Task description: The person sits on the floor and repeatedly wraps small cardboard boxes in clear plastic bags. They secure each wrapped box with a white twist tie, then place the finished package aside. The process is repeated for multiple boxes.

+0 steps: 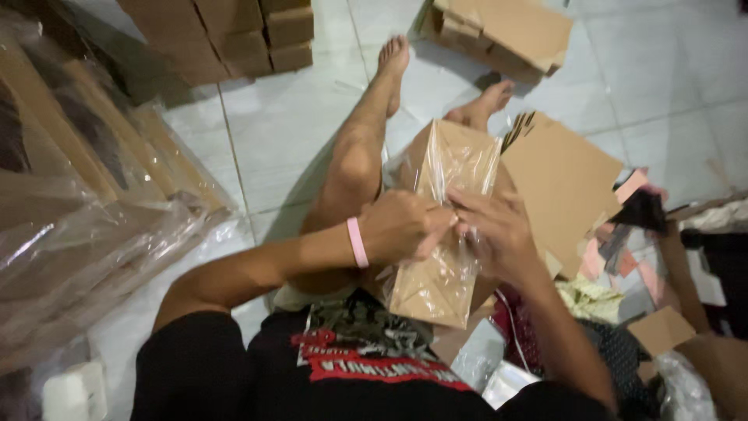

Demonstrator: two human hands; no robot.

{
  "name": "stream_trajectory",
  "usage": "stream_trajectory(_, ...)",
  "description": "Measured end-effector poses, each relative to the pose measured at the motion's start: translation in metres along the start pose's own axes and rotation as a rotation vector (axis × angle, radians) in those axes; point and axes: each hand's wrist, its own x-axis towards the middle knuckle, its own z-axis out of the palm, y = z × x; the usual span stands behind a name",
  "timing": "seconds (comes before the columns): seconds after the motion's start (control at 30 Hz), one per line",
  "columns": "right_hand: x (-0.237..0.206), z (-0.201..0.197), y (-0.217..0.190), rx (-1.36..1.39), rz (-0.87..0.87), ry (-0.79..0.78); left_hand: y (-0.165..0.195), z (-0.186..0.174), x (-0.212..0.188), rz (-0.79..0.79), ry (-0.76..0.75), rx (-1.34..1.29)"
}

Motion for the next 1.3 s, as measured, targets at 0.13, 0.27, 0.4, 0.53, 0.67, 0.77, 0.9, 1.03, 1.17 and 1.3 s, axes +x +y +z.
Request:
stream_trajectory(0.13,-0.010,0.007,-0.012,-0.444,-0.245,0.329,0.010,-0.007,0.009,-0.184,-0.025,-0.075)
stream_trajectory(0.27,-0.001,0.032,-0.006,0.103,0.147,0.443,0.005,-0.020,0.012,-0.164,-0.141,-0.223)
stream_trajectory(0.4,-0.008,0.045,-0.009,0.635,0.173,0.300,-0.017,-0.025,0.013,-0.150,-0.077,-0.466)
stream_trajectory(0.53,-0.022,0.041,-0.024,0.431,0.208,0.267,-0.039,-0.019,0.025,0.071,-0.190,0.027)
stream_trajectory(0.67,-0.030,0.045,-0.036,0.310,0.236,0.370,-0.065,-0.020,0.026,0.367,-0.241,0.090)
stream_trajectory(0.77,-0.038,0.050,-0.038,0.192,0.297,0.388,-0.081,-0.016,0.020,0.476,-0.246,0.132)
stream_trajectory(0.9,-0.048,0.050,-0.029,0.228,0.437,0.310,-0.074,-0.012,0.020,0.378,-0.311,0.152)
stream_trajectory(1.03,-0.045,0.052,-0.023,0.274,0.352,0.353,-0.025,-0.045,0.022,0.290,-0.299,0.538)
stream_trajectory(1.17,-0.038,0.055,-0.028,0.380,0.399,0.363,0.024,-0.087,0.008,0.277,-0.196,0.665)
stream_trajectory(1.3,-0.042,0.053,-0.033,0.182,0.399,0.332,0.024,-0.062,0.008,0.025,-0.229,0.011)
